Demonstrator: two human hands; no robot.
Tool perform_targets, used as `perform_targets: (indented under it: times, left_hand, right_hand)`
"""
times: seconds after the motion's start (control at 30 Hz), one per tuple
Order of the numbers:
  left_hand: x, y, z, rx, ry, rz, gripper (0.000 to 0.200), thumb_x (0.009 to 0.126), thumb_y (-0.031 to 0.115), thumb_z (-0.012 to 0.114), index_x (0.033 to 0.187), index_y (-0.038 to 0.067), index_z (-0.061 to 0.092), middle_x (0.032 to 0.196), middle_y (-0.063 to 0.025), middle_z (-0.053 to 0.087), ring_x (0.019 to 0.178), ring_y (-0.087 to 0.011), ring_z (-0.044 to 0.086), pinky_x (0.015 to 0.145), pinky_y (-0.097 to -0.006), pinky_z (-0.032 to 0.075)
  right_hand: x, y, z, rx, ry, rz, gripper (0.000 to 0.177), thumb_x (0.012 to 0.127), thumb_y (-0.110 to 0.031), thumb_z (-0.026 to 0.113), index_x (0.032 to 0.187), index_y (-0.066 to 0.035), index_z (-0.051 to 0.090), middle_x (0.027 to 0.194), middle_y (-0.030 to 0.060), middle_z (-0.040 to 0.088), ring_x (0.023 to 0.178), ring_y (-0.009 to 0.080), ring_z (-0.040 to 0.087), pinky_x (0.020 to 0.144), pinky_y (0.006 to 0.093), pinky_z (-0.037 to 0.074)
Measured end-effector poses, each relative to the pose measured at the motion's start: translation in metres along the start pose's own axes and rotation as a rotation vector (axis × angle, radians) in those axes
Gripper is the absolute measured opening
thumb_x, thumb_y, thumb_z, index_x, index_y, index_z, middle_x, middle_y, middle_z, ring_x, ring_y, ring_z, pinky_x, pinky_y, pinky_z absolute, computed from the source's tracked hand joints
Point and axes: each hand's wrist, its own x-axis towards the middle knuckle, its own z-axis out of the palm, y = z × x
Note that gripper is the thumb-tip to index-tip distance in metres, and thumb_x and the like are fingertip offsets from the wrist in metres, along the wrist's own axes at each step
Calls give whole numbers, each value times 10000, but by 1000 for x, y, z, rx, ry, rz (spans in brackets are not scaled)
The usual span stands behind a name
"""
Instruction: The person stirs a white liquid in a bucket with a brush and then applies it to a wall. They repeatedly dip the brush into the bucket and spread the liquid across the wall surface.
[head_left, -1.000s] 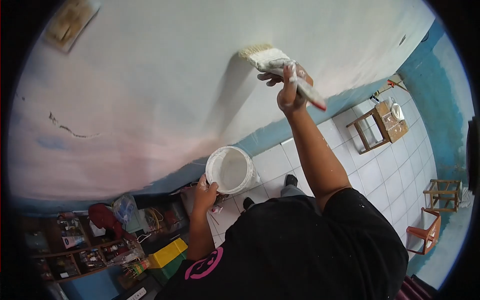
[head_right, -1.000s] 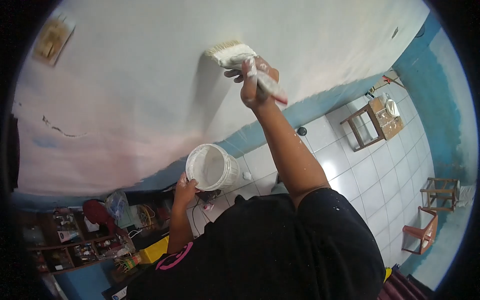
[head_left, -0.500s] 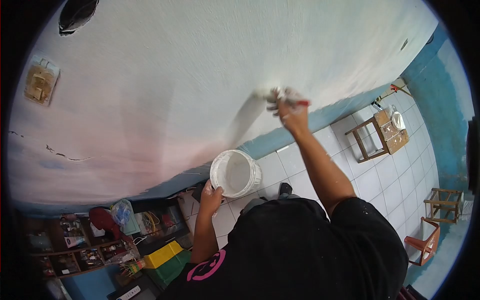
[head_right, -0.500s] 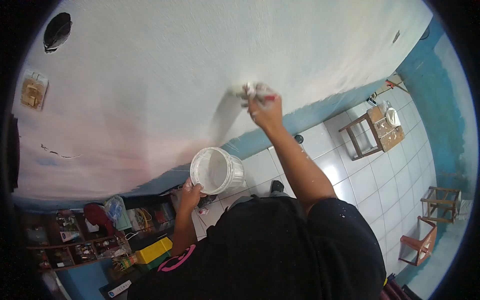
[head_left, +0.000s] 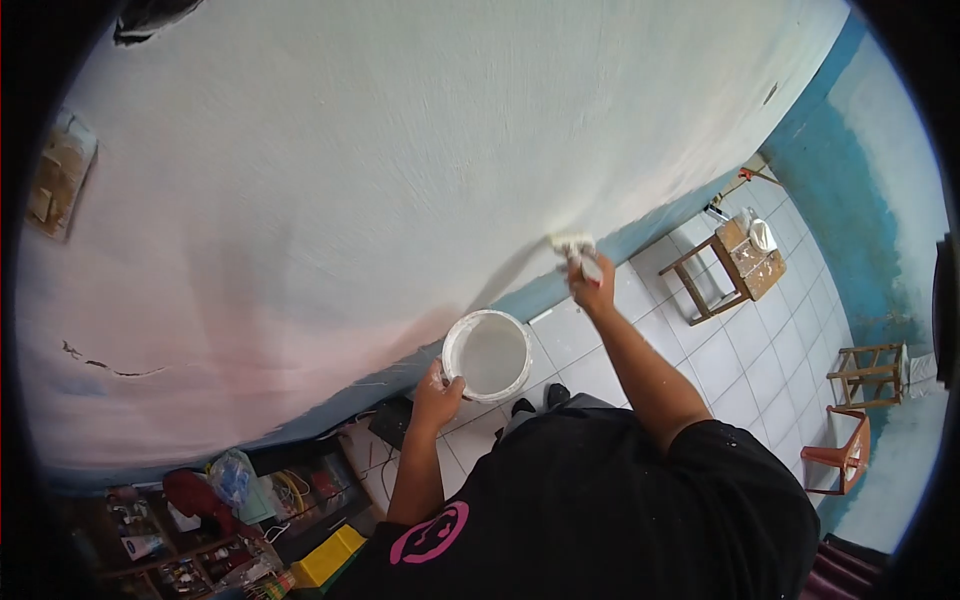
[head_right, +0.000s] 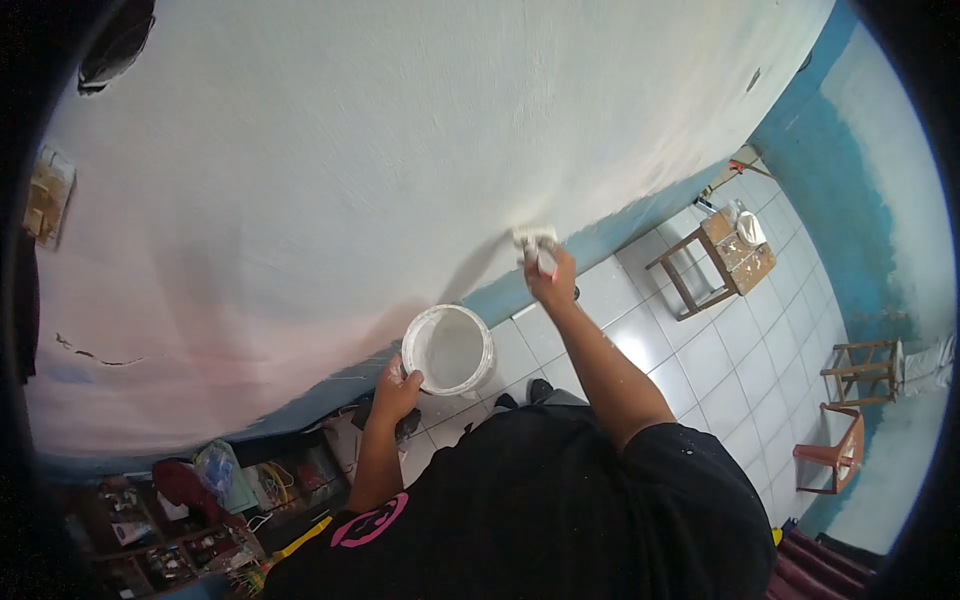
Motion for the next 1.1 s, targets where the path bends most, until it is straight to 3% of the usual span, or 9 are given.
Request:
perform_targets:
  times: [0.23,0.33,0.5,0.57,0.67,0.7,0.77,0.93,1.1]
  left_hand:
    - [16,-10,10,-33,-24,91,417,768,112,550,1160,-19,492,964,-157,643,835,-217,637,765,-332,479]
    - [20,-16,14,-62,-57,94,422,766,113,552,1162,-20,491,972,-152,643,838,-217,637,767,-331,480]
    - [14,-8,17,48,-12,76,424,763,106,554,1161,-26,492,972,-139,641,828,-205,634,757,-324,482]
    - [11,-14,26,-55,23,90,420,762,100,555,1156,-29,493,964,-134,639,824,-200,631,750,-319,483]
    - [17,-16,41,-106,18,51,411,766,62,525,1162,-43,481,1006,-121,611,878,-182,598,793,-300,465]
    - [19,-12,48,-105,7,23,409,768,44,509,1165,-49,475,1030,-115,597,906,-174,583,816,-292,455]
    - [22,10,65,-63,22,36,408,770,39,505,1169,-44,473,1032,-115,595,899,-169,583,798,-287,462]
    - [38,52,115,-118,39,5,392,783,63,543,1160,-30,487,1009,-132,619,893,-172,607,794,-295,466]
    - [58,92,165,-76,62,33,396,784,48,532,1168,-35,482,1030,-132,614,924,-172,598,823,-287,456]
  right_hand:
    - [84,-189,-31,308,185,-327,291,903,-239,549,920,52,545,775,147,656,624,203,657,506,243,487]
    - [88,-160,-30,357,189,-500,284,892,-223,552,950,56,551,805,173,651,663,251,666,530,274,501]
    - [30,11,-11,188,186,44,308,887,-268,521,943,24,601,755,95,661,611,125,600,532,251,472]
    - [11,64,-24,-80,9,-26,258,893,-214,541,963,25,608,725,74,651,677,118,628,585,262,501]
    - [30,72,-32,-3,-31,46,225,891,-200,568,918,19,610,710,57,648,663,130,643,568,256,505]
    - [50,34,-33,183,19,-121,216,888,-209,590,868,6,603,712,48,646,651,130,648,536,243,499]
    - [87,-68,-63,206,-39,165,235,895,-231,585,835,-4,597,736,58,648,653,124,646,515,225,484]
    - [159,-145,-127,195,106,-595,203,880,-163,539,851,0,657,732,95,655,622,155,635,551,245,482]
    - [163,-29,-143,-87,-70,-728,112,756,-118,623,849,-69,660,700,101,620,621,256,621,570,326,497]
